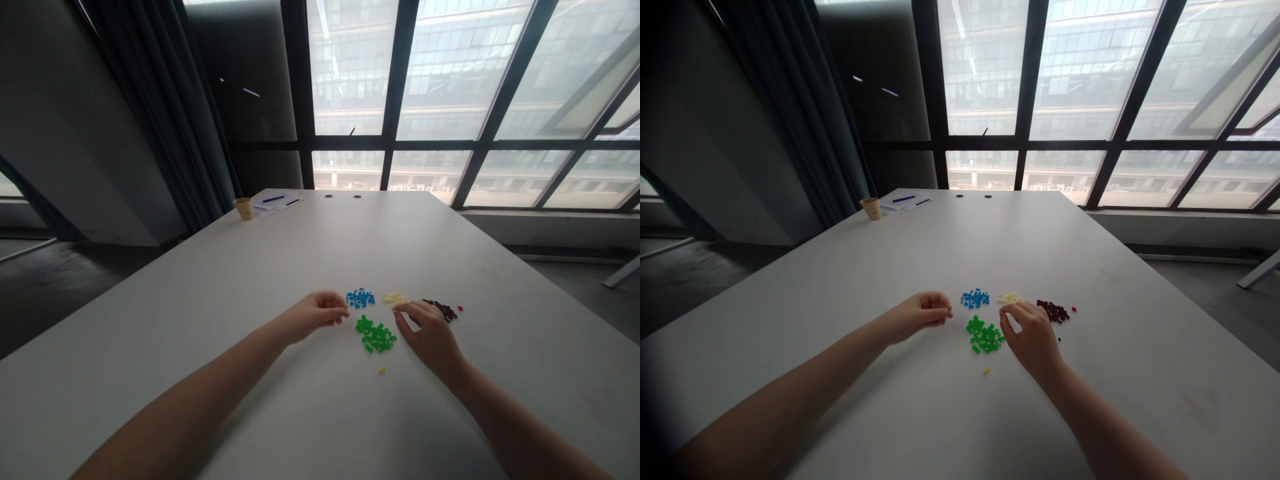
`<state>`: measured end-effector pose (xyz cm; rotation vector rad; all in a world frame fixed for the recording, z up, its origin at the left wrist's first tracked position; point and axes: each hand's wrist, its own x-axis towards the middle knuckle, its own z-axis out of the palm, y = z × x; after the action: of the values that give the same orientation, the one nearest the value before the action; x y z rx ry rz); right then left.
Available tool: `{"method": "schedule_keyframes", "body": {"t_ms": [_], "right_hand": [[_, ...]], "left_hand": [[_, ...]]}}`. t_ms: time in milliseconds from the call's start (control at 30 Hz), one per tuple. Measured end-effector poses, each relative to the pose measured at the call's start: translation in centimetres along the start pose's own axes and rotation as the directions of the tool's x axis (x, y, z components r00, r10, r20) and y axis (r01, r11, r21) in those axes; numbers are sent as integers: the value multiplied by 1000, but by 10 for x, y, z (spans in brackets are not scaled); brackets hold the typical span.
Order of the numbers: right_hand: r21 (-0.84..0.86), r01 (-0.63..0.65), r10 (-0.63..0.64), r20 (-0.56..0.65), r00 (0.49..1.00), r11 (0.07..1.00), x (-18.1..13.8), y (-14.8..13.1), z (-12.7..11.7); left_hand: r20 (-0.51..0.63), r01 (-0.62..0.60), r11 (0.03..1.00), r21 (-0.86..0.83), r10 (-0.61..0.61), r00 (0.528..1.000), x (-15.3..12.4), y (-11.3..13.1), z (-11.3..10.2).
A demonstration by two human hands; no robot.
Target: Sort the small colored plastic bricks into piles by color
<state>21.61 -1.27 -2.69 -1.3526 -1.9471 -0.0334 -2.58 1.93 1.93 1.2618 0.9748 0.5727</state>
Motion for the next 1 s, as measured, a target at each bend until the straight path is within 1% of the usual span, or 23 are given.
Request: {"method": "schedule_keyframes", "body": {"t_ms": [33, 67, 100, 133, 200, 267, 333, 600, 700, 867, 967, 1000], "right_hand": [[0, 4, -4, -3, 1000, 1000, 0, -2, -1], [0, 9, -9, -7, 1000, 1000, 0, -4, -2], [-1, 14, -14, -9, 1000, 1000, -1, -7, -3], [0, 22, -22, -9, 1000, 1000, -1, -9, -4], [3, 39, -39, -6, 999, 999, -2, -13, -6], [4, 50, -50, -4, 999, 999, -3, -16, -7], [5, 55, -55, -11, 998, 998, -4, -18, -8], [48, 97, -95, -38, 995, 994, -6, -28, -10], [87, 172, -168, -49, 985, 981, -8, -36, -14], [82, 348, -350, 8, 937, 934, -13, -50, -19], [61, 392, -395, 32, 918, 918, -15, -54, -21], [56, 397, -399, 37, 916, 916, -15, -55, -22]], "left_hand": [[56, 35, 962, -272, -20, 998, -3, -3, 13], [101, 78, 872, -483, -33, 994, -7, -7, 26], [137, 114, 771, -626, -35, 990, -10, -12, 37], [174, 152, 690, -707, -39, 984, -13, -17, 46], [216, 210, 590, -780, -61, 974, -17, -25, 59], [227, 236, 545, -804, -85, 970, -19, -30, 63], [224, 239, 525, -817, -93, 970, -19, -32, 62], [188, 207, 515, -832, -90, 978, -14, -36, 58], [188, 204, 532, -822, -85, 978, -13, -39, 58], [274, 285, 579, -764, -109, 955, -15, -44, 60], [294, 309, 597, -740, -127, 947, -17, -46, 65], [289, 309, 617, -724, -135, 948, -18, -45, 66]]}}
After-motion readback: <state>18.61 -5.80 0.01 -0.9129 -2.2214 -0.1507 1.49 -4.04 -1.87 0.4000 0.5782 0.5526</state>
